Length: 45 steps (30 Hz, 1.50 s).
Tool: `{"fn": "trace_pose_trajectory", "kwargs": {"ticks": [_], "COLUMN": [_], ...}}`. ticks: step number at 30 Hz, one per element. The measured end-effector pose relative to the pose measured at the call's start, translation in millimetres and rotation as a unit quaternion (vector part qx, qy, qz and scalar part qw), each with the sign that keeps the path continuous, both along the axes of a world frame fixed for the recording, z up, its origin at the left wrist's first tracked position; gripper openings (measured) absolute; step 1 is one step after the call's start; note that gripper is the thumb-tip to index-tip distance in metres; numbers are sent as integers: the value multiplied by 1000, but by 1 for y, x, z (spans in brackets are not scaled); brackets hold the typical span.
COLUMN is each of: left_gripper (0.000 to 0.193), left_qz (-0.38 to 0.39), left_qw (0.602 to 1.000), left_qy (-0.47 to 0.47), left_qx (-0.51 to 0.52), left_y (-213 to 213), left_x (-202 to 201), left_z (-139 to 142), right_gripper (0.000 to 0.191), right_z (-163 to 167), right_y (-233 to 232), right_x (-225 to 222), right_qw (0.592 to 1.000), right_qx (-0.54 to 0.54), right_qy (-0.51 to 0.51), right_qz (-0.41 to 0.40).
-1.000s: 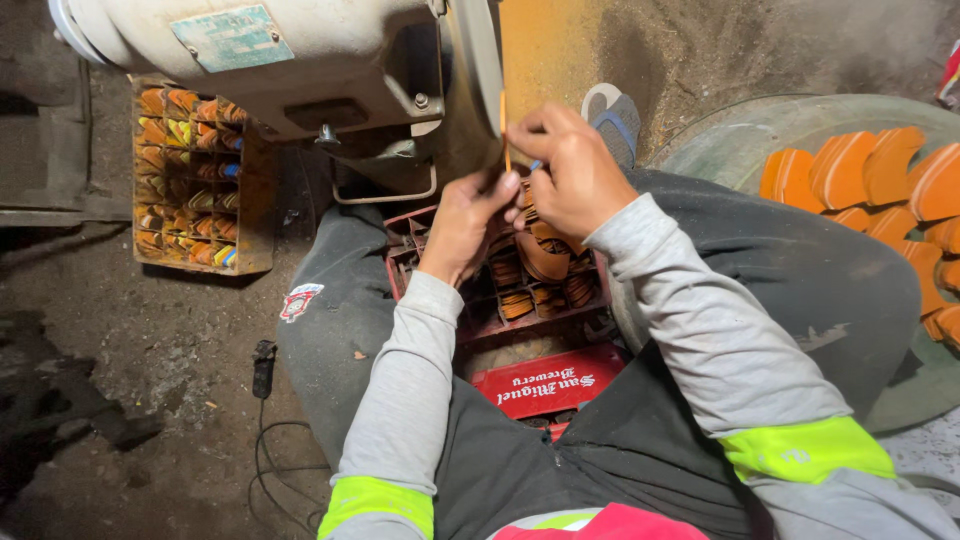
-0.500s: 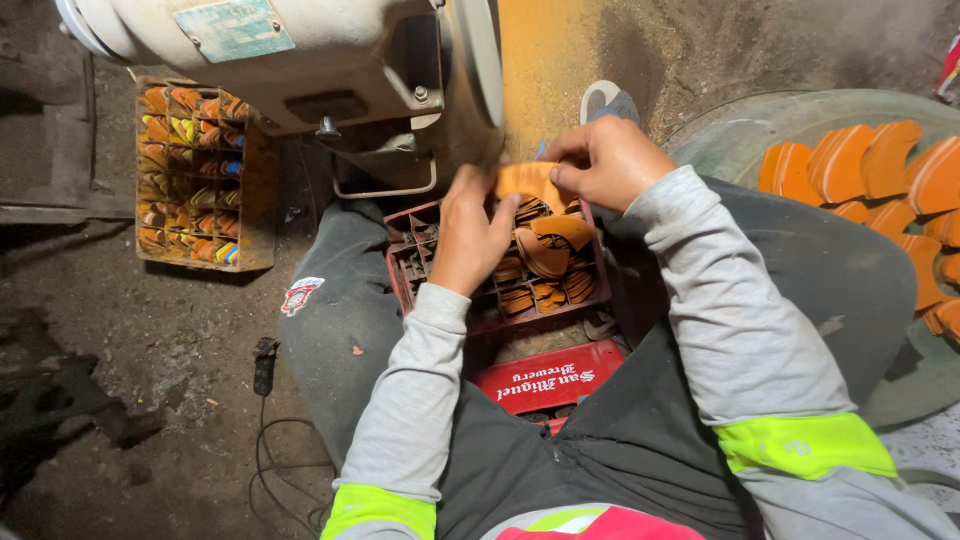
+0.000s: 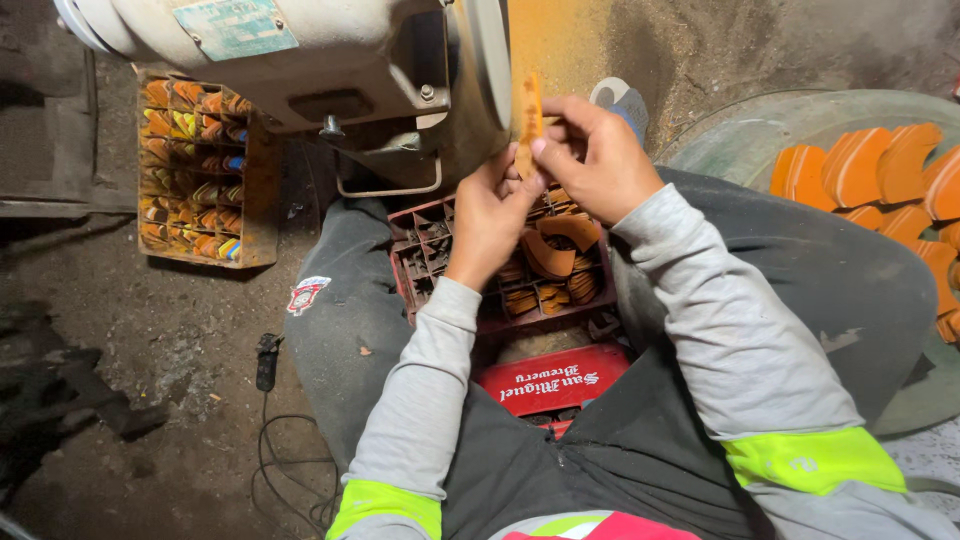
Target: The person sits on the floor and repeatedly picks up orange shoe sole parts from a crate, grinds their edges against a bench grinder, and places them on a nearby surface. The process is repeated for multiple parts.
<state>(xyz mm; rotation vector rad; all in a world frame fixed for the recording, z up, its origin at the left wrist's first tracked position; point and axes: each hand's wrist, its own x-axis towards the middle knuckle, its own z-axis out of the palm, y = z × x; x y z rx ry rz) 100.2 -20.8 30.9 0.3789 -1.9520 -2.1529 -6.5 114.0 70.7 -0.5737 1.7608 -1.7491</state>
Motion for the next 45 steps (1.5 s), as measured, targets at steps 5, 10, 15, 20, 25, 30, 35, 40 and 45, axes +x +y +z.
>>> {"fn": "trace_pose_trajectory", "kwargs": {"ticks": [5,10,15,20,25,30,35,40,45], "left_gripper": [44,44,49,53,51,44,46,38,39], "left_qz": [-12,-21,-23,18,-35,-194,-173,-198,-182], "left_qw": [992,984,983,967,941,882,879,873,881], "left_qy": [-45,-36,-74,-75,-166,-181,-166,-211,-161], "left_qx": [114,174,166,-245,-293,-390,-413,-393,-405], "left_y": [-18,-18,-10,-5,7,-6,-17,-17,-19], "left_x": [-6,-8,18,39,40,47,50,47,42], "left_z": [12,15,12,11,4,-3,-3,-3,-7], "right_gripper": [43,52,52,41,29,21,31,25,40], "right_z": [11,15,22,12,-47,-108,-136,-145,-160], "right_y": [-7,-10,6,26,20,21,14,10,0], "right_x": [-6,-1,9,8,6,0,17,30,67], "right_qw": [968,939,940,964,946,903,828,849,798], "right_qx": [56,63,75,141,285,364,511,463,457], "right_qy": [243,336,332,166,147,224,147,224,319], "right_qz": [-1,-23,14,156,56,49,176,121,227]}}
